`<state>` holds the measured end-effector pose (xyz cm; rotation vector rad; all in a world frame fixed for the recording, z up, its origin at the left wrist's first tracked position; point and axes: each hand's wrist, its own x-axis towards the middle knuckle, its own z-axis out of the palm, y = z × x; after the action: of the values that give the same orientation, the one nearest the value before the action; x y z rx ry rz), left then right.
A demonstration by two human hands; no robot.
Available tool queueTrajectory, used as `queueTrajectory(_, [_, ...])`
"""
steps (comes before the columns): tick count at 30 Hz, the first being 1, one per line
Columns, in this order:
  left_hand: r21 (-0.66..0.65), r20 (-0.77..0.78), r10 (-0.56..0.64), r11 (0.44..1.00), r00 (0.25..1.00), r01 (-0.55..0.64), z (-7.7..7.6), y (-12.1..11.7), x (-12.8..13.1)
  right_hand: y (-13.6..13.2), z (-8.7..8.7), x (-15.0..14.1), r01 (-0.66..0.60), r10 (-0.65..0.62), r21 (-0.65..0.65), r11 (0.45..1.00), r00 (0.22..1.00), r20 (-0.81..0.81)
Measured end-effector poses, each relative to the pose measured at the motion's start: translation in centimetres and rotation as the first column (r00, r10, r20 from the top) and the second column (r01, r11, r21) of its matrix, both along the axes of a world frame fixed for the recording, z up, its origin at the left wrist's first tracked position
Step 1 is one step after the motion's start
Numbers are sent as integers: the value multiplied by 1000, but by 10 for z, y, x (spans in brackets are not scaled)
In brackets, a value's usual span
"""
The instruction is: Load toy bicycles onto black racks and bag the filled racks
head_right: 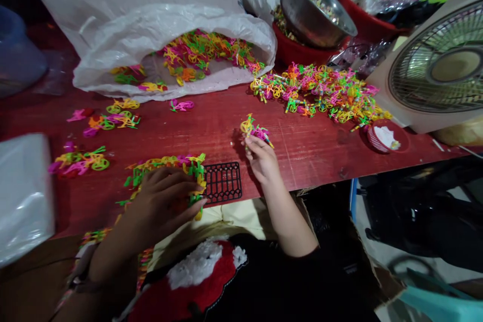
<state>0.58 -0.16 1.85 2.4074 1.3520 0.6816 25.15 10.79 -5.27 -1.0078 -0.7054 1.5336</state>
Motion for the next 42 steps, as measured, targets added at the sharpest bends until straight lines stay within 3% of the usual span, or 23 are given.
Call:
queueTrajectory(6, [-6, -22, -4, 1000, 1000, 4, 0, 0, -1, -4, 5, 0, -123, 123, 5, 992, 985, -118])
queueTrajectory(8, [-15, -38, -7, 1000, 999, 6, 1, 0, 0, -13, 2, -13, -159, 161, 38, 987, 985, -64])
queueTrajectory(11, [-10, -54, -5, 1000, 999, 5, 3, 0, 1, -26, -4, -34, -306, 282, 123, 944, 942, 179])
queueTrajectory(14, [-1, -55, -7, 1000, 998, 7, 3, 0, 1, -35, -10, -48, -434, 252, 253, 865, 810, 530])
queueTrajectory(18, [-17, -48, -7, 1000, 999, 6, 3, -1, 1, -39, -16, -51, -577, 11, 369, 728, 548, 836])
queueTrajectory(23, [-16, -43, 0, 1000, 999, -1, 3, -1, 1, -39, -13, -51, -692, -109, 310, 653, 319, 942])
queueTrajectory(31, [12, -55, 4, 1000, 998, -4, 2, -2, 2, -37, 2, -57, -766, -95, 166, 622, 137, 986])
queueTrajectory(36, [15, -56, 2, 1000, 998, -1, 2, -2, 1, -39, -4, -62, -733, -71, 167, 659, 161, 984])
queueTrajectory(39, [19, -67, 23, 1000, 997, -21, 1, -2, 2, -32, -5, -50, -707, 54, 198, 679, 317, 947])
queueTrajectory(41, [11, -67, 27, 1000, 997, -27, 0, -2, 1, -20, -2, -28, -605, 69, 239, 760, 441, 895])
queueTrajectory(42, [11, -63, 29, 1000, 998, -28, -1, -2, 1, -12, 0, -13, -504, 9, 260, 824, 471, 882])
